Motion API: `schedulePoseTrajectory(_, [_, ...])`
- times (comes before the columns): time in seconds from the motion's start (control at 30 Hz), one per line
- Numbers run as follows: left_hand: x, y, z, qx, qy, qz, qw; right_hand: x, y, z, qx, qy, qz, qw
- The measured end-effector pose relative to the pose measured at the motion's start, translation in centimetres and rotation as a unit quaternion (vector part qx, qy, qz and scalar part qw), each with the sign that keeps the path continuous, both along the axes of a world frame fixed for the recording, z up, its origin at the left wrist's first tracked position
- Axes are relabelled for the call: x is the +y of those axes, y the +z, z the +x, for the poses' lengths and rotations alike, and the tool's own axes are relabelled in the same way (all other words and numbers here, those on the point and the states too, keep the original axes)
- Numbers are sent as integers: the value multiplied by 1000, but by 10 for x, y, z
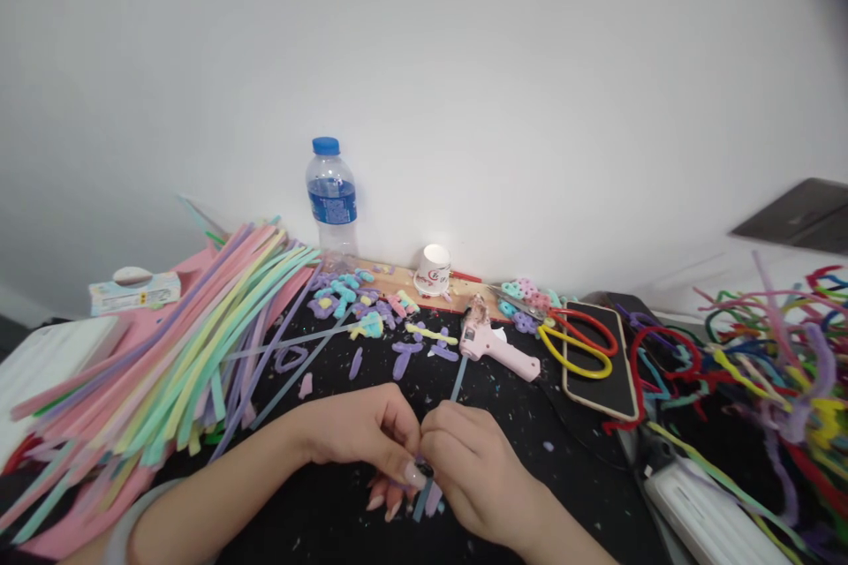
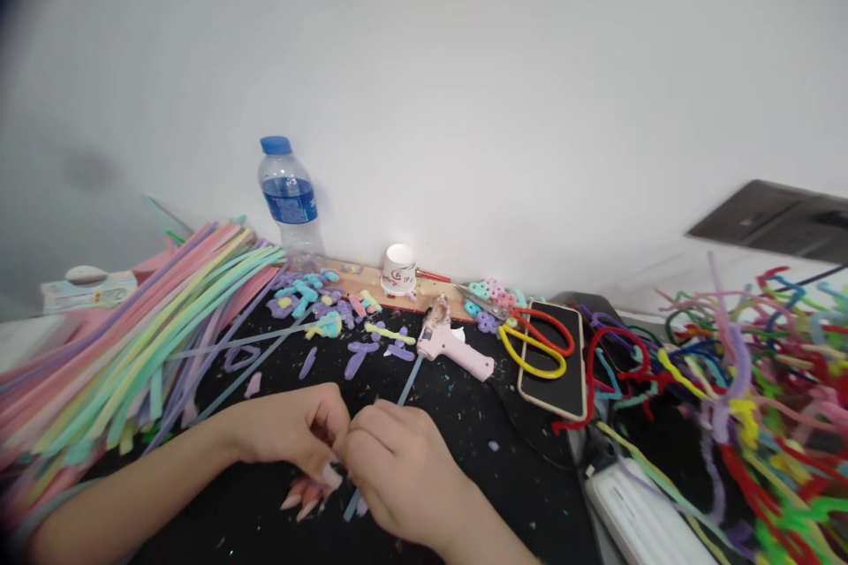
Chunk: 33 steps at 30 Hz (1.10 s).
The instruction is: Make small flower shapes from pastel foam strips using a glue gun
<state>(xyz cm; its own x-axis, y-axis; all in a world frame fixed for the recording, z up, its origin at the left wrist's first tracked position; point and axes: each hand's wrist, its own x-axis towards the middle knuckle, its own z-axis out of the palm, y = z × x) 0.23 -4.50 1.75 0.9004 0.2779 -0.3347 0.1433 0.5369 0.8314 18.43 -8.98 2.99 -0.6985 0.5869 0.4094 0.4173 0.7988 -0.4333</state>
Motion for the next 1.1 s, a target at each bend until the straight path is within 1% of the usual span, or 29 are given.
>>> schedulePoseTrajectory(0.1, [0,-4,-1,5,3,16,1000,-1,1,0,-12,-5,-2,1000])
schedulePoseTrajectory(0.2, [0,-3,-1,22,24,66,997,0,1,1,-32,-23,-26,999])
schedulePoseTrajectory(0.33, [-1,4,2,47,69,171,982,2,0,4,-48,-45,-77,995])
schedulePoseTrajectory(0.4, [-2,8,4,59,90,246,963,4,-2,5,-46,-64,-98,992])
schedulePoseTrajectory(0.47, [-2,10,6,74,114,341,930,6,-4,5,-42,-87,-115,989])
schedulePoseTrajectory(0.53, [-3,11,8,86,135,432,888,8,-7,5,-36,-110,-122,986])
schedulePoseTrajectory(0.6, [-4,10,9,94,151,497,849,10,-10,5,-39,-130,-120,984])
schedulePoseTrajectory(0.73, [-5,8,11,105,158,567,802,11,-10,6,-61,-147,-108,981])
schedulePoseTrajectory(0.8, [-6,5,11,114,156,604,773,10,-10,5,-62,-154,-113,980])
schedulePoseTrajectory(0.87, [-8,1,10,124,154,648,735,9,-10,4,-54,-171,-121,976])
schedulePoseTrajectory(1.0, [-12,-6,11,143,131,744,639,8,-15,-3,-33,-225,-155,961])
schedulePoseTrajectory(1.03, [-12,-6,11,144,124,759,622,9,-17,-4,-29,-241,-169,955])
schedulePoseTrajectory(1.07, [-13,-7,12,145,121,765,616,9,-18,-5,-24,-257,-184,948])
schedulePoseTrajectory(1.1, [-12,-7,12,144,124,759,623,10,-19,-5,-17,-266,-202,942])
